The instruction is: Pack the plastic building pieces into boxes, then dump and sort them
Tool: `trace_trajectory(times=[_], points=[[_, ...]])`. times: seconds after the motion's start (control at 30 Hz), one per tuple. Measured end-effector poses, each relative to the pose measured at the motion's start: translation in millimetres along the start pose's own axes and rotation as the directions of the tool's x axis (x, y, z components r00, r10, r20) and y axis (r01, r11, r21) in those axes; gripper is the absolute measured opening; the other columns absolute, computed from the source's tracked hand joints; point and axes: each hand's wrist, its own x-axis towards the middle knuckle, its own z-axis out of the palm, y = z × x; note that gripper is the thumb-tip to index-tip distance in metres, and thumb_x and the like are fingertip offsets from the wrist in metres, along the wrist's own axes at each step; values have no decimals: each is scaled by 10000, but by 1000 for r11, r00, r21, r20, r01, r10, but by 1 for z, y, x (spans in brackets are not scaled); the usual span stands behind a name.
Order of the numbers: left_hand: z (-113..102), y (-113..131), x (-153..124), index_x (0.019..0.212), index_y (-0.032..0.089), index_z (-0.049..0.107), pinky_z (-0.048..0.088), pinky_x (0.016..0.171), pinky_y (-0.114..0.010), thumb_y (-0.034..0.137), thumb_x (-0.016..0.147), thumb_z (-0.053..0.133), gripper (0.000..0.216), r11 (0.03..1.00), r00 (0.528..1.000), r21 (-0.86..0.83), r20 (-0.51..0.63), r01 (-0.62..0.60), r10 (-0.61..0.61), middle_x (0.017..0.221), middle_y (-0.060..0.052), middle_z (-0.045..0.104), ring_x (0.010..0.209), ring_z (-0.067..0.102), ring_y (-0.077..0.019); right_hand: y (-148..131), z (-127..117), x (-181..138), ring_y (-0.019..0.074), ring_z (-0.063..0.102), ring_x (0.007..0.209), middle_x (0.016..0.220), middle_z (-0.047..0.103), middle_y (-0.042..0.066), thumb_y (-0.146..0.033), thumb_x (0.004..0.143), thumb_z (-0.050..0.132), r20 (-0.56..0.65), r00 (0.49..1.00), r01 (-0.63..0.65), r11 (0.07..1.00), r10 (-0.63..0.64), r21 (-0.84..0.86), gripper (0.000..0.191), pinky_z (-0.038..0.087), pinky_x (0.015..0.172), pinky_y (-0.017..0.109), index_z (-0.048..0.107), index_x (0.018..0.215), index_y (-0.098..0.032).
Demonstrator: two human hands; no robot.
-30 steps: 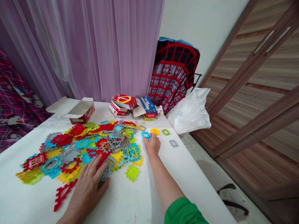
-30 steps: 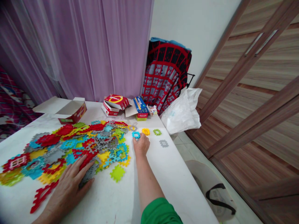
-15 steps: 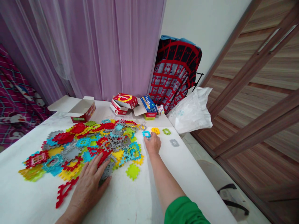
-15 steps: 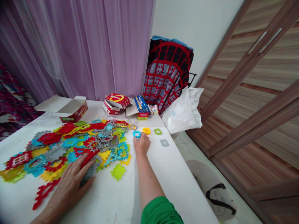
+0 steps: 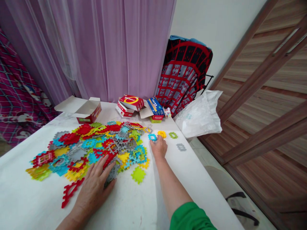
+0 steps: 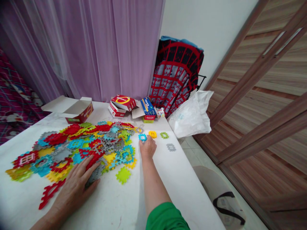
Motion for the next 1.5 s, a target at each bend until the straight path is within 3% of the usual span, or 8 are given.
trace_trajectory(times=[1.23, 1.37, 1.5], points=[[3, -3, -2, 1326, 285, 545, 405, 1063, -559, 344, 870, 501, 461, 1000, 1000, -18, 15, 24, -24, 1489, -129, 468, 1344, 463, -328, 2, 2, -1, 249, 587, 1073, 1171, 672, 126, -372, 861, 607, -43, 999, 5, 999, -4, 44, 457, 405, 856, 325, 562, 1262, -156], [1, -1, 0, 1310, 263, 556, 429, 1031, -575, 353, 884, 488, 441, 1000, 1000, -2, -5, 4, -4, 1464, -151, 491, 1323, 486, -343, 5, 2, -3, 229, 588, 1060, 1138, 680, 107, -294, 906, 516, -114, 990, 92, 989, -79, 112, 304, 405, 894, 316, 651, 1148, -170], [1, -1, 1, 1302, 261, 559, 440, 1025, -564, 355, 889, 491, 429, 1000, 1000, 9, -19, -3, 3, 1466, -151, 490, 1308, 503, -334, 7, 0, -10, 193, 614, 1007, 1037, 714, 63, -201, 875, 511, -74, 981, 189, 962, -178, 196, 226, 427, 920, 286, 722, 954, -196]])
